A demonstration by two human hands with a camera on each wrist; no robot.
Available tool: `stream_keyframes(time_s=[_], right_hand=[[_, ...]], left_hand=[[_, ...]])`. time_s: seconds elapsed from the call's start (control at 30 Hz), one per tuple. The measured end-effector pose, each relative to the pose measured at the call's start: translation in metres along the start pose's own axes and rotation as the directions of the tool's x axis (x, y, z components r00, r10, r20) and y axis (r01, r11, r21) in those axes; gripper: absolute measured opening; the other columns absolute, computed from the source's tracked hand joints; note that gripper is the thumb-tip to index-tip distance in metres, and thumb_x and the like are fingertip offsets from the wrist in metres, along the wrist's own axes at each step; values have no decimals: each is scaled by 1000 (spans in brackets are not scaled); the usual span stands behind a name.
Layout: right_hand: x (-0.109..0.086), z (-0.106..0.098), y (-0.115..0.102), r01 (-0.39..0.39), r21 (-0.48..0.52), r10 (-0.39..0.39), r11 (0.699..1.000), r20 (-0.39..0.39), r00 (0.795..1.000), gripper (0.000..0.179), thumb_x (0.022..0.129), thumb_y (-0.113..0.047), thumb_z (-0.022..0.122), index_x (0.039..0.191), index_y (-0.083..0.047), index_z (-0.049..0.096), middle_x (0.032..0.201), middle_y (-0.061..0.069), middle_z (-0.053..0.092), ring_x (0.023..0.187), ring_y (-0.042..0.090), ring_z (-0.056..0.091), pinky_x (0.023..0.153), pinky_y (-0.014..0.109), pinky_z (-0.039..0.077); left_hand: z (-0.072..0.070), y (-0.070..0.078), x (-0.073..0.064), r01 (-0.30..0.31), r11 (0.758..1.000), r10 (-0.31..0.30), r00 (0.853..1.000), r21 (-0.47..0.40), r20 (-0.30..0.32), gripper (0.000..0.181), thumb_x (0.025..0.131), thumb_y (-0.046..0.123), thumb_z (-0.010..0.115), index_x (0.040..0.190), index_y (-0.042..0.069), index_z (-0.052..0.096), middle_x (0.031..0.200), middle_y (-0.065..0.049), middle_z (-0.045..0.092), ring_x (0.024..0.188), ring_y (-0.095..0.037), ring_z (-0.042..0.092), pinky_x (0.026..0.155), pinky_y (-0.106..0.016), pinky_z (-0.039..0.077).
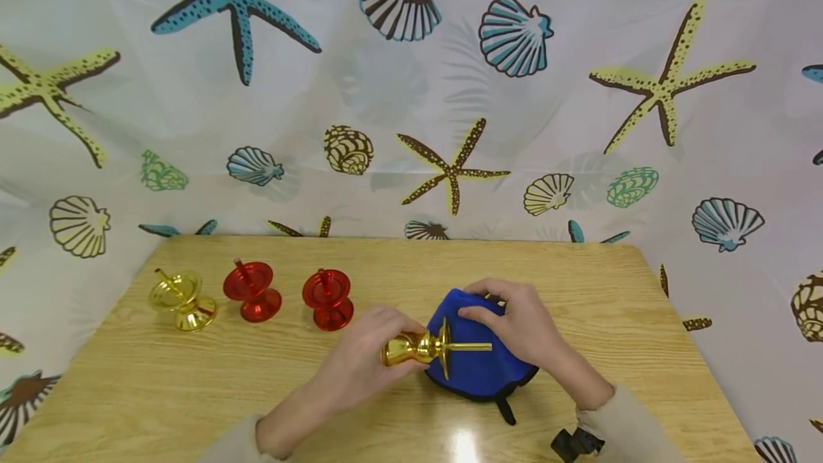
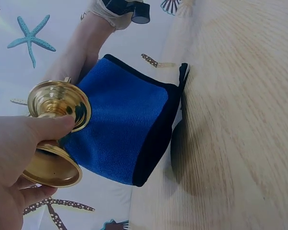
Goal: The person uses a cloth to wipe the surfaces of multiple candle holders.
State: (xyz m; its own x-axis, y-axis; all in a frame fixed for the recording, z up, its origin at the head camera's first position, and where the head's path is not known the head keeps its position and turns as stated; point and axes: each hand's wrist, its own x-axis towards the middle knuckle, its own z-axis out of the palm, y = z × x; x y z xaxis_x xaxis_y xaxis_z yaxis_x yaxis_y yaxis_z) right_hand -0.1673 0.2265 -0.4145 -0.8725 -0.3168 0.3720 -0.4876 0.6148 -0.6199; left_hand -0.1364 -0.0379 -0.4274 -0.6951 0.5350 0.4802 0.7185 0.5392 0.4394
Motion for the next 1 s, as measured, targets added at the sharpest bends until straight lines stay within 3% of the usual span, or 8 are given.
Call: stream_keyframes(time_s=[0.3,0.43,0.6,0.77,1.0], right_hand=[[1,-6,2,-4,180,-27,984,174,984,17,94,-8,77,111,-10,78,106,7,79,92,4,74,75,24,62],[1,-11,4,9,276,-79,961,243,967,13,97,-7,73,109,-12,78,105,7,76,93,3,70,78,27,62],[4,-16,2,18,357,-146,934,336,930,14,101,-8,69,110,-15,76,118,12,76,105,6,71,85,28,62],[5,-21,-6,25,349,-182,937,423,888,16,101,-12,69,114,-15,76,120,11,78,109,10,73,90,28,60],[2,-24,-23,157,283,-263,946,391,882,15,100,-12,71,113,-18,75,116,3,79,108,11,73,92,29,60]], left_hand=[[1,0,-1,-15,1000,14,997,20,82,37,87,29,88,120,14,77,113,-1,67,103,-13,62,87,-26,56],[1,0,-1,-44,999,41,993,30,108,39,87,30,89,121,15,77,112,0,65,102,-12,60,87,-26,56],[1,-1,-1,-96,993,87,989,73,124,40,86,30,89,121,16,76,112,0,65,105,-14,61,88,-26,57],[3,-1,-2,-126,989,118,987,73,105,38,84,28,91,117,16,76,112,-1,67,106,-14,62,90,-28,58],[1,0,-1,-115,993,113,992,27,52,37,81,28,93,108,14,72,108,0,70,105,-15,65,92,-31,59]])
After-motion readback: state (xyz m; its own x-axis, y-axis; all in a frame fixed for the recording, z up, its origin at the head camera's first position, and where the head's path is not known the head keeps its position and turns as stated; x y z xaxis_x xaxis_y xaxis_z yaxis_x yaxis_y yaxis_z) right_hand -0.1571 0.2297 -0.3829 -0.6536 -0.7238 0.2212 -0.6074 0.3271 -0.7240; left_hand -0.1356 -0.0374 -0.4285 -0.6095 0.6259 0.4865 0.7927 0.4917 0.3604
